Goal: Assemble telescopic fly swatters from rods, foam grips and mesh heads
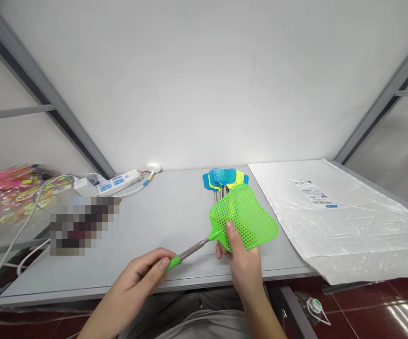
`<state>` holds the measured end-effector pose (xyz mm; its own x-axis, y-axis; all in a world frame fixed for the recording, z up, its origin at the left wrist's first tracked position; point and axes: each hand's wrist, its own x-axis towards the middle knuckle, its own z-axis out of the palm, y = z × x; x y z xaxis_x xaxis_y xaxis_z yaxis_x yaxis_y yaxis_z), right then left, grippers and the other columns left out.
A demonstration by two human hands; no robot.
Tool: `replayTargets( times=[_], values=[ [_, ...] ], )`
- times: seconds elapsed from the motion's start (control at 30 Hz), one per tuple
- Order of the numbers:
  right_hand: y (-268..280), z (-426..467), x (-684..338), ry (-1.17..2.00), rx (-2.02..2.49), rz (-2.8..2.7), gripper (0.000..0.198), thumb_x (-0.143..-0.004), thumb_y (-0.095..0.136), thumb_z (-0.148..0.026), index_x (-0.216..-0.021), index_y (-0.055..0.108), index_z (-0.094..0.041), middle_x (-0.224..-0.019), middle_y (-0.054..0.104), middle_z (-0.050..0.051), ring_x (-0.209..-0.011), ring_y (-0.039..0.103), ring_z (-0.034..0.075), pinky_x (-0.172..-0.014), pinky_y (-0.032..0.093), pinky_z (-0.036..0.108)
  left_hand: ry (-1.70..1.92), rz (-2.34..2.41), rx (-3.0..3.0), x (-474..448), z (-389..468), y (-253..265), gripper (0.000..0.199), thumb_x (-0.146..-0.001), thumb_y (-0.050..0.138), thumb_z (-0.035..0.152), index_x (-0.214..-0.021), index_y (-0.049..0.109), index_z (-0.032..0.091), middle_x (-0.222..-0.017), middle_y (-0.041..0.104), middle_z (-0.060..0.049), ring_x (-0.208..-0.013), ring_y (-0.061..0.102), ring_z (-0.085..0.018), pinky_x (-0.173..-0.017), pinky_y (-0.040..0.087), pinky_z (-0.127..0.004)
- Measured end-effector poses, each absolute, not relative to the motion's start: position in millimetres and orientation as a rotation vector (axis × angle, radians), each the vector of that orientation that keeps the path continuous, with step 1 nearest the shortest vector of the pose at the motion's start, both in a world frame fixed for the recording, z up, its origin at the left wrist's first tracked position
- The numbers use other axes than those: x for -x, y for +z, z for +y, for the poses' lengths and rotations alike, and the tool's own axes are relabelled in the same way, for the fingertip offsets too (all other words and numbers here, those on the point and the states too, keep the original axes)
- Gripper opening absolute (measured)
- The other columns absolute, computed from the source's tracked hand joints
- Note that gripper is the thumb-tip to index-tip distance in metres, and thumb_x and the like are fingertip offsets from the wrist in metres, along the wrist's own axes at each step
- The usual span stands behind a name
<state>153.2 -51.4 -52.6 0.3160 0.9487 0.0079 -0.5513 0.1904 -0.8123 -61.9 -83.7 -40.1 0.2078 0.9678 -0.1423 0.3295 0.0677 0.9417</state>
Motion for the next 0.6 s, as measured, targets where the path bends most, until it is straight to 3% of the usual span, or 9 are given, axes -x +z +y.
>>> replayTargets(
  times=[0.23, 0.6],
  values=[
    [-41.0, -39.7, -159.8, 1.131, 0.809, -0.893, 0.020, -0.084, 0.072, -0.033, -0.079, 0.058, -0.019, -0.072, 0.051, -0.004, -0.052, 0.045, 0.008, -0.042, 0.039, 0.023, 0.763, 1.209, -1.380, 46.4, -92.4, -46.2, 0.045, -0.096, 0.042, 0.056, -0.099, 0.066, 0.018, -0.061, 0.035, 0.005, -0.054, 0.031, -0.010, -0.051, 0.025, -0.024],
    [-29.1, -40.8, -168.2, 1.143, 0.805, -0.900, 0.023, -0.087, 0.069, -0.036, -0.077, 0.057, -0.019, -0.068, 0.056, -0.004, -0.045, 0.035, 0.004, -0.041, 0.034, 0.021, 0.824, 1.045, -1.169, 10.2, -97.1, -40.2, 0.046, -0.093, 0.045, 0.060, -0.087, 0.059, 0.017, -0.055, 0.027, 0.007, -0.050, 0.021, -0.008, -0.047, 0.016, -0.024]
  ],
)
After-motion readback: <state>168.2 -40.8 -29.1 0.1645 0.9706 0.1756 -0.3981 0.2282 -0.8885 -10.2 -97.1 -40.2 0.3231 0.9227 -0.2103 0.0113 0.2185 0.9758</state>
